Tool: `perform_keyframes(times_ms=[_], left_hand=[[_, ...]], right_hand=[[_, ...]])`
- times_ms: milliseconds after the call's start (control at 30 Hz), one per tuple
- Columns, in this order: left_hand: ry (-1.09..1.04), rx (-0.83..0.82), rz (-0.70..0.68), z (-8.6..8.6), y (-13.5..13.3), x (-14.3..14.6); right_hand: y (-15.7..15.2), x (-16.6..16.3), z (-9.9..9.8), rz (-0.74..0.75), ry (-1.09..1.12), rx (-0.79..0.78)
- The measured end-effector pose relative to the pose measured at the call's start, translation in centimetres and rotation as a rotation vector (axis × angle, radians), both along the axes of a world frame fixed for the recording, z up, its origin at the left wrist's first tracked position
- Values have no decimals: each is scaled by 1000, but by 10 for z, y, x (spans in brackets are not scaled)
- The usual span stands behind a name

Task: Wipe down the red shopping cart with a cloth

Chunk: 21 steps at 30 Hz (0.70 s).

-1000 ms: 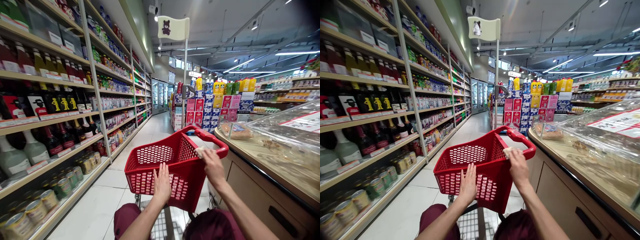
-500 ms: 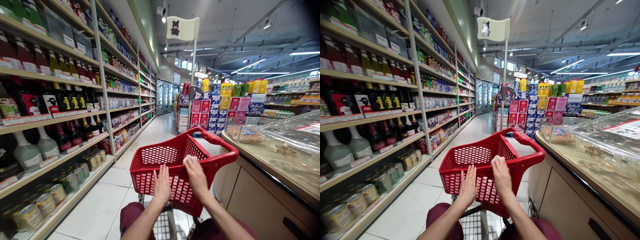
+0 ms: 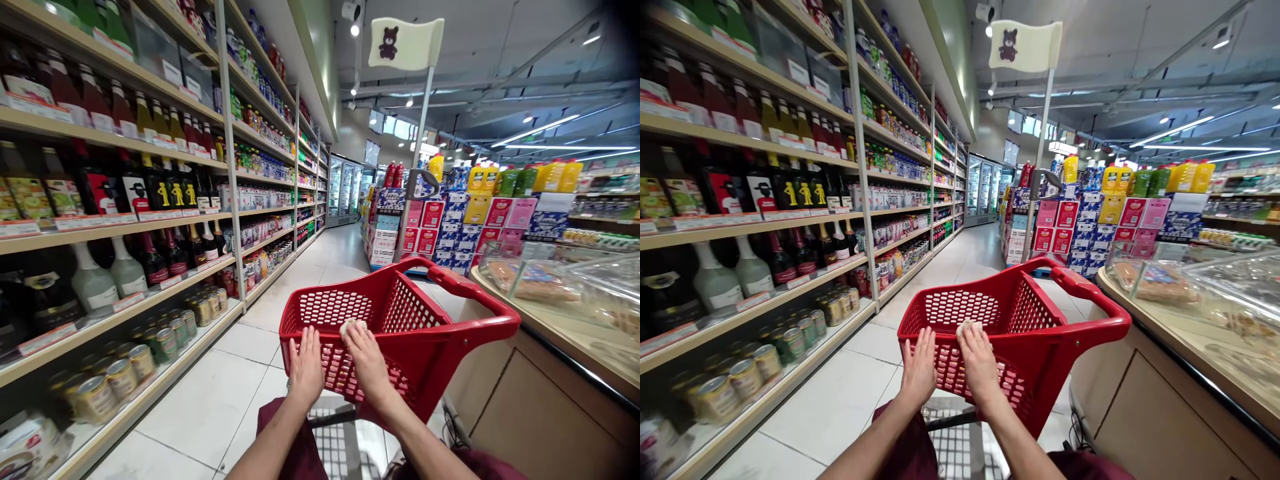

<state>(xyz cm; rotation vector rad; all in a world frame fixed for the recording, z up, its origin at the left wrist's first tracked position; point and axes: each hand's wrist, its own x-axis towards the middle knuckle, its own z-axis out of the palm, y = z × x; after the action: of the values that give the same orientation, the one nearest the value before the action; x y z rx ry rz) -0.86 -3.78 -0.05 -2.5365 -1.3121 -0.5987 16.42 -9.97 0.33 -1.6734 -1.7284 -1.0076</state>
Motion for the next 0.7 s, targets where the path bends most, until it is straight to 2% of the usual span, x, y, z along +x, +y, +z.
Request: perform_keyframes(times_ms=[100, 167, 300, 367, 500, 567, 700], left_hand=[[-5, -67, 131, 0, 10, -19], [5, -97, 146, -2, 14, -28], [35, -118, 101, -4, 18, -39], [49, -133, 124, -4, 20, -48], [75, -202, 205, -1, 26, -69], [93, -226, 189, -1, 26, -76], [106, -241, 195, -5, 24, -83]], right_hand=[[-3, 6, 2, -92, 69, 9], [1, -1, -2, -104, 98, 7], [31, -55, -14, 95, 71, -54], [45, -76, -14, 185, 58, -79], [55, -78, -7, 165, 110, -44], [55, -78, -16, 177, 104, -19], [51, -102, -57, 397, -33, -11]])
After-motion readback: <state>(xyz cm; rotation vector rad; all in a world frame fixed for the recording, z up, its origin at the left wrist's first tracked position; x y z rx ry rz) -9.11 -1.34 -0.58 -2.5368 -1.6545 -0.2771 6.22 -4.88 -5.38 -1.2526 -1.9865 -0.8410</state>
